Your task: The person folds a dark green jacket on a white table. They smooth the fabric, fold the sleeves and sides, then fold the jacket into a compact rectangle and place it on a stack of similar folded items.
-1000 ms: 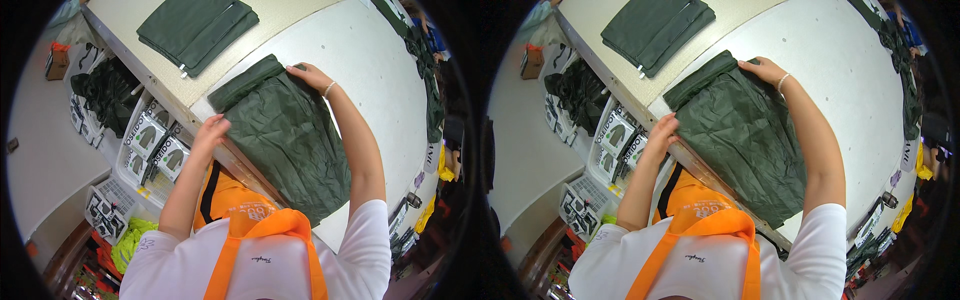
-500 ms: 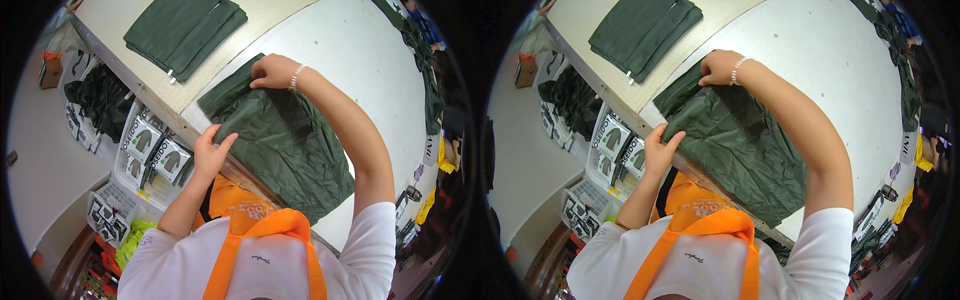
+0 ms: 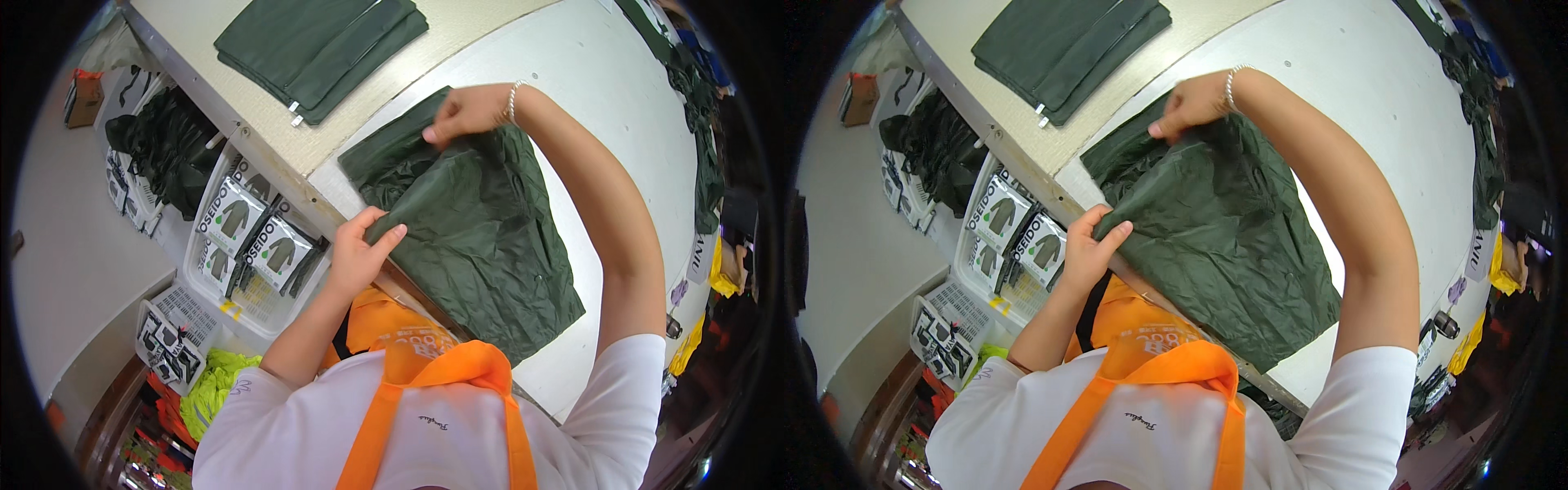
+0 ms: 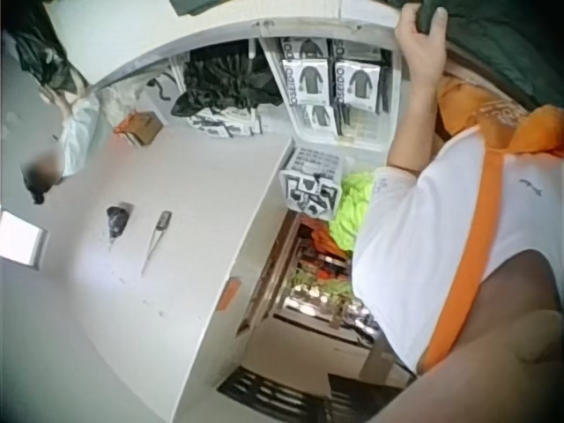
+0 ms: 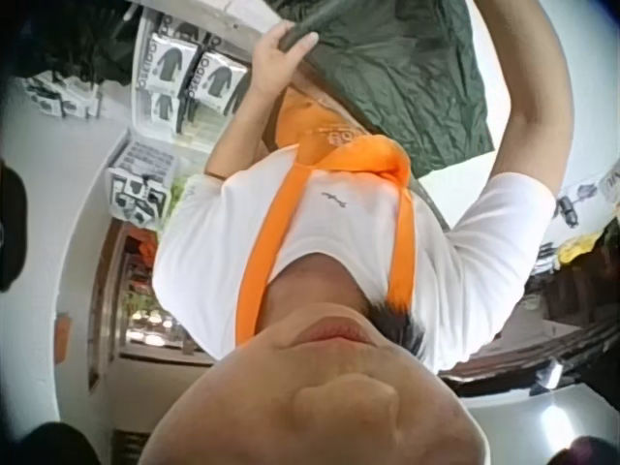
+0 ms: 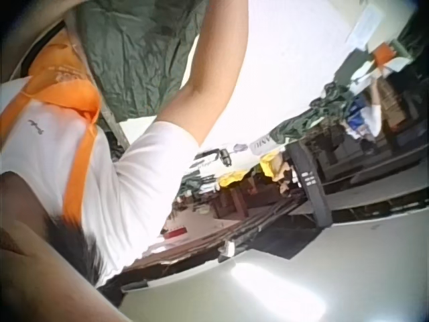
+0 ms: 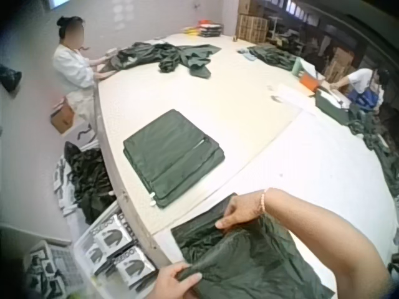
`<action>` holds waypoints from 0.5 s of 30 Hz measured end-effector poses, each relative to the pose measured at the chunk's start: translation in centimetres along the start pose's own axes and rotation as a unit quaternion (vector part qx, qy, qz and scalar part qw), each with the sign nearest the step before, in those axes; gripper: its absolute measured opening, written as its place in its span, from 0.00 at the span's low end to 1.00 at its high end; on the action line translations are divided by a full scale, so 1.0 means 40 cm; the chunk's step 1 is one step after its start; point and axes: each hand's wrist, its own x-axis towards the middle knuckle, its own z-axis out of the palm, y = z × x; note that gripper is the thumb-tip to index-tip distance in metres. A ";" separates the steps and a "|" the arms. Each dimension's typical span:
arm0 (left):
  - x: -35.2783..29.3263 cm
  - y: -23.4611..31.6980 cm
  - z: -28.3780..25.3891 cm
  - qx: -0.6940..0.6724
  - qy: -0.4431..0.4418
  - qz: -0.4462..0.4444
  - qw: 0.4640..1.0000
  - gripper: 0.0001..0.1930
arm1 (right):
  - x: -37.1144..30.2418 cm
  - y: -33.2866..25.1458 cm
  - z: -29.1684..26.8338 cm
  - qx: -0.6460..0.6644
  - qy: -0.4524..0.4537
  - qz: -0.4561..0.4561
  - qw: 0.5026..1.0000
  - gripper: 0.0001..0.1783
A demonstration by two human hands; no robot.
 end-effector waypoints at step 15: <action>0.165 -0.140 -0.021 -0.293 0.062 -0.217 0.929 0.23 | -0.106 0.163 -0.079 0.190 0.024 0.078 0.978 0.19</action>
